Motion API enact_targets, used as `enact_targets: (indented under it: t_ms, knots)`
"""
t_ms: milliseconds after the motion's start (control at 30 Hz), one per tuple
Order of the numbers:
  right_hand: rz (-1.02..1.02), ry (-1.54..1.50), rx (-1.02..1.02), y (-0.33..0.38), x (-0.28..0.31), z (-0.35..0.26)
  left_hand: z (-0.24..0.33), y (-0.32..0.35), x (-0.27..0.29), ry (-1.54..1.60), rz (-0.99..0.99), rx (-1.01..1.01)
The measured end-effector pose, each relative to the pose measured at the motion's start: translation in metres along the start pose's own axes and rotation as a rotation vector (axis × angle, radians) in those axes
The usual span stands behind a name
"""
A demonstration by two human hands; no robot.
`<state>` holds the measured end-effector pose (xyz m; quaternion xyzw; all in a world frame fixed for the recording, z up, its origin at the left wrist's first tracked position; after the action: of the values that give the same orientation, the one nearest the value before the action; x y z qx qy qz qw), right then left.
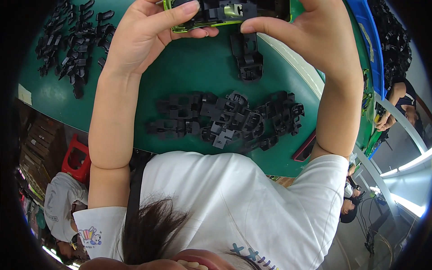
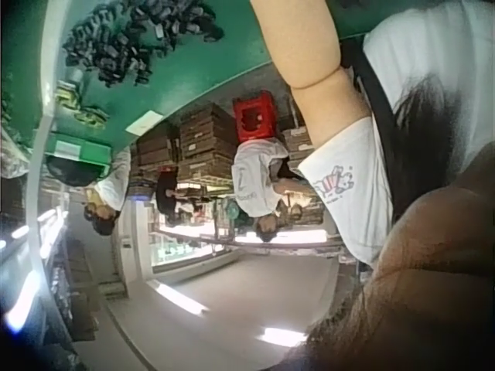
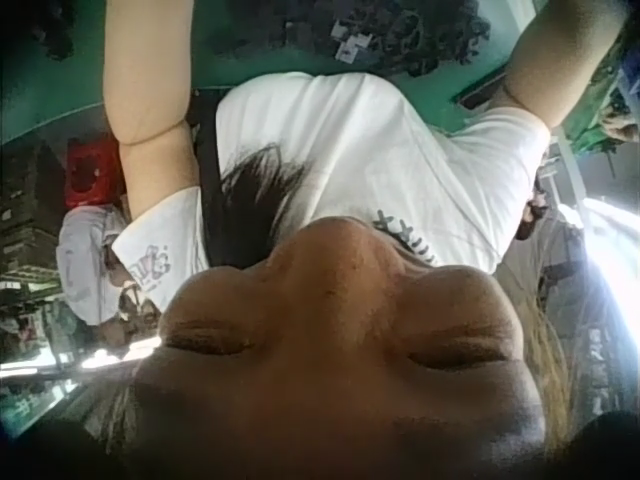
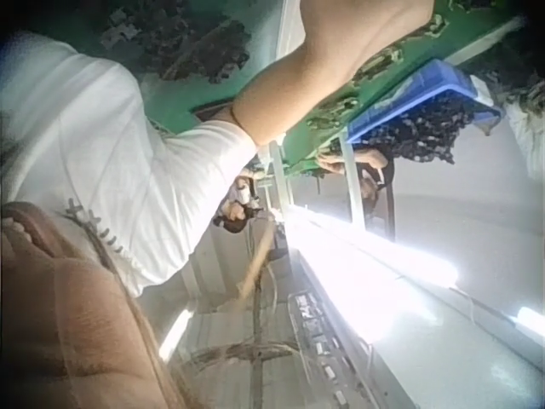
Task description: The person assembles a green toy car body by hand, attaching small plastic chassis parts to it on a production line.
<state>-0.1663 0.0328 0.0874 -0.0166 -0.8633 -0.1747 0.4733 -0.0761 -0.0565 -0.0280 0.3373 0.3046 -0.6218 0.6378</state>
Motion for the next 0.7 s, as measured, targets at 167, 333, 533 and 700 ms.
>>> enact_targets:
  t_ms: [167,333,533,700]
  knots:
    - [0.011,0.043,0.005,0.0,0.001,-0.001,0.003,-0.001,-0.002,-0.027,-0.012,-0.015]
    - [0.008,0.065,0.12,0.001,0.001,0.006,0.003,0.001,-0.003,0.032,-0.039,-0.006]
    - [0.019,0.102,0.246,0.003,0.002,0.007,0.007,0.004,-0.006,0.08,-0.115,-0.037]
    - [-0.016,0.026,0.117,0.001,0.006,-0.006,0.008,0.003,-0.005,0.056,-0.115,-0.039]
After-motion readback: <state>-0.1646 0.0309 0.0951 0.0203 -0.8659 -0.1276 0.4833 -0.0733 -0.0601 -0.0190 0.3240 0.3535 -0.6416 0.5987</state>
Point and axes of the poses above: each hand's wrist, its own y-axis away from the middle knuckle, its own x-axis out of the back of the hand, z = x × y, the point moved 6 cm from there along -y, towards the middle knuckle, and after that the axes turned 14 degrees about -z, right-handed, at the moved point
